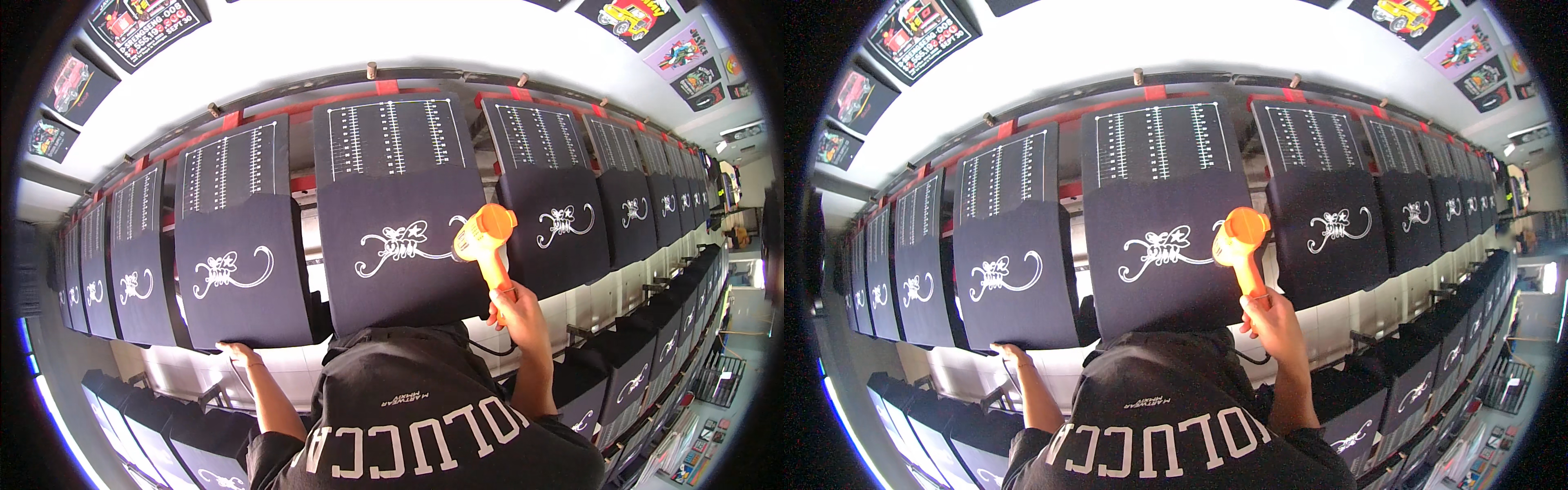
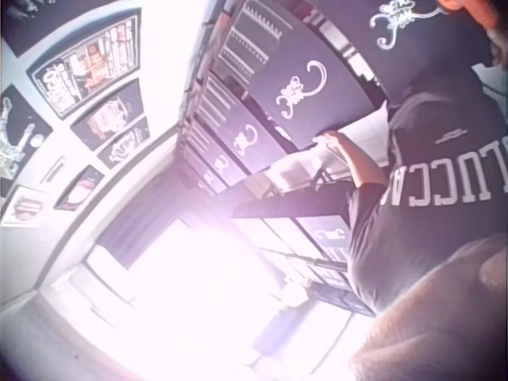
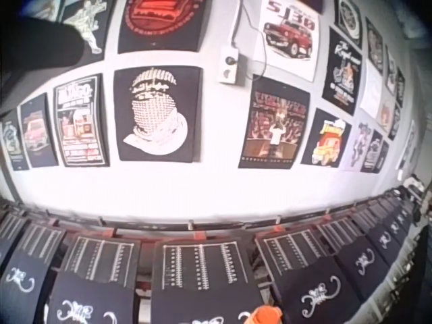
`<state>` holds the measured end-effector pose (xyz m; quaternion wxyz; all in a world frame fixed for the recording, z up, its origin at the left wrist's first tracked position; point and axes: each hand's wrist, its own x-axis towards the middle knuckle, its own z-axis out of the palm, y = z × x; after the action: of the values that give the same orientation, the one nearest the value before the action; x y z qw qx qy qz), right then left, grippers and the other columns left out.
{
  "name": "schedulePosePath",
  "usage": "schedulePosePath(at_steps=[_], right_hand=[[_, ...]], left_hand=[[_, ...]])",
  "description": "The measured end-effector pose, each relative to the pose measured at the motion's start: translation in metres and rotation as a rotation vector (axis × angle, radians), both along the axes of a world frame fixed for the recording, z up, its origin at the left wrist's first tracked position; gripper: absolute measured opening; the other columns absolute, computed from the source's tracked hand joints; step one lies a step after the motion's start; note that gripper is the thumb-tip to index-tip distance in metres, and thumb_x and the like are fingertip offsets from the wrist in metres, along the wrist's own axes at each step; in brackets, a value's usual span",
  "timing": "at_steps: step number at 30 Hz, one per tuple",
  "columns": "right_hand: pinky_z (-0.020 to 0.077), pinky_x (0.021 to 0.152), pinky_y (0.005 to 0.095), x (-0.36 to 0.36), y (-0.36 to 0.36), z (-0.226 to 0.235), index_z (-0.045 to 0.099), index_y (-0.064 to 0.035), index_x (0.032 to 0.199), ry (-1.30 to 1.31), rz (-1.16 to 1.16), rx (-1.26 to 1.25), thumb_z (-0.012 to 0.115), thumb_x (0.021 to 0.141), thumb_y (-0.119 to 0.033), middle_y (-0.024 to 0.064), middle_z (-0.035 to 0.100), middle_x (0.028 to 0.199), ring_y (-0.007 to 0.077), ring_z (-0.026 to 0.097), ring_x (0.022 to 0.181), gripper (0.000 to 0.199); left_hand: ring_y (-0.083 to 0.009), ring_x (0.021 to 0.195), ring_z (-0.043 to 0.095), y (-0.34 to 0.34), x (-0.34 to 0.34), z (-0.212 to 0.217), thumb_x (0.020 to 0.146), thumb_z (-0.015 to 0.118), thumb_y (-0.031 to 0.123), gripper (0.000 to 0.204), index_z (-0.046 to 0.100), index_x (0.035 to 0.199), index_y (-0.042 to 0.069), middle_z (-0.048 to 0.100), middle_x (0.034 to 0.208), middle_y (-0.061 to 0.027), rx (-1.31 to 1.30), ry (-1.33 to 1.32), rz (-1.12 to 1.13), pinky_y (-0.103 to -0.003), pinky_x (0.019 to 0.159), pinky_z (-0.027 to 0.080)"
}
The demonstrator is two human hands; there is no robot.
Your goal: The person uses a heat gun to dry the ink on black t-shirts that are stretched over a row of printing pallets.
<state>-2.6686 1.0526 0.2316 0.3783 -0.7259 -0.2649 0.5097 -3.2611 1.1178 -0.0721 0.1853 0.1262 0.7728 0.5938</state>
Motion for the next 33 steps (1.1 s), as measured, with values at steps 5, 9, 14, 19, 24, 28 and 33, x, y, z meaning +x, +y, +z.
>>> schedulePosePath(at_steps=[5, 9, 14, 19, 24, 28, 33], right_hand=[[0.045, 0.051, 0.023, -0.007, -0.001, 0.0, 0.058, 0.0019, 0.101, 0.075, 0.022, -0.03, 0.06, 0.094, -0.024, 0.0019, 0.058, 0.069, 0.0098, 0.059, 0.058, 0.027], [0.0455, 0.051, 0.0231, -0.018, 0.005, 0.002, 0.058, 0.0011, 0.103, 0.103, 0.1, 0.009, 0.06, 0.094, -0.023, 0.0014, 0.059, 0.07, 0.0097, 0.059, 0.058, 0.026], [0.0461, 0.052, 0.023, -0.025, 0.016, 0.0, 0.058, -0.0003, 0.105, 0.109, 0.166, 0.009, 0.061, 0.094, -0.024, 0.0009, 0.059, 0.072, 0.0094, 0.06, 0.059, 0.026], [0.0467, 0.052, 0.0229, -0.032, 0.026, -0.003, 0.058, -0.0007, 0.105, 0.146, 0.179, 0.037, 0.062, 0.094, -0.027, 0.0007, 0.059, 0.073, 0.009, 0.06, 0.06, 0.029], [0.0473, 0.051, 0.0229, -0.035, 0.043, -0.011, 0.058, -0.0009, 0.105, 0.06, 0.139, 0.027, 0.063, 0.093, -0.03, 0.0007, 0.059, 0.073, 0.0091, 0.06, 0.059, 0.032], [0.0471, 0.051, 0.0227, -0.024, 0.051, -0.01, 0.058, -0.0018, 0.102, 0.092, 0.119, -0.001, 0.064, 0.092, -0.029, 0.0012, 0.059, 0.072, 0.0091, 0.06, 0.058, 0.03], [0.0468, 0.05, 0.0219, -0.031, 0.054, -0.014, 0.058, -0.0036, 0.099, -0.003, 0.154, 0.051, 0.061, 0.094, -0.03, 0.0014, 0.059, 0.072, 0.0096, 0.06, 0.058, 0.027]], left_hand=[[-0.0309, 0.136, 0.035, 0.0, 0.014, 0.016, 0.104, 0.022, 0.036, 0.058, 0.022, 0.149, -0.001, 0.029, 0.152, -0.0192, -0.134, -0.002, -0.028, -0.042, 0.115, 0.025], [-0.0297, 0.138, 0.031, -0.002, -0.003, -0.004, 0.104, 0.022, 0.036, 0.059, 0.022, 0.149, -0.002, 0.025, 0.154, -0.0187, -0.043, 0.042, -0.034, -0.042, 0.116, 0.022], [-0.0302, 0.137, 0.032, -0.006, -0.011, -0.012, 0.104, 0.022, 0.044, 0.064, 0.025, 0.148, -0.002, 0.028, 0.153, -0.0189, -0.191, 0.085, -0.056, -0.042, 0.116, 0.022], [-0.0323, 0.132, 0.041, -0.008, -0.014, -0.015, 0.103, 0.022, 0.047, 0.066, 0.03, 0.147, -0.002, 0.039, 0.147, -0.0211, -0.302, 0.155, -0.039, -0.041, 0.113, 0.028], [-0.0303, 0.121, 0.056, -0.013, -0.042, -0.045, 0.103, 0.02, 0.016, 0.048, 0.028, 0.149, 0.006, 0.046, 0.144, -0.0147, -0.549, 0.255, -0.068, -0.041, 0.1, 0.045], [-0.0323, 0.117, 0.057, -0.014, -0.039, -0.052, 0.102, 0.021, 0.026, 0.052, 0.031, 0.147, 0.003, 0.049, 0.141, -0.0175, -0.699, 0.406, -0.109, -0.042, 0.098, 0.045], [-0.0369, 0.125, 0.049, -0.02, -0.048, -0.055, 0.101, 0.02, 0.054, 0.072, 0.038, 0.143, -0.001, 0.049, 0.138, -0.0245, -0.473, 0.295, 0.002, -0.043, 0.11, 0.032]])
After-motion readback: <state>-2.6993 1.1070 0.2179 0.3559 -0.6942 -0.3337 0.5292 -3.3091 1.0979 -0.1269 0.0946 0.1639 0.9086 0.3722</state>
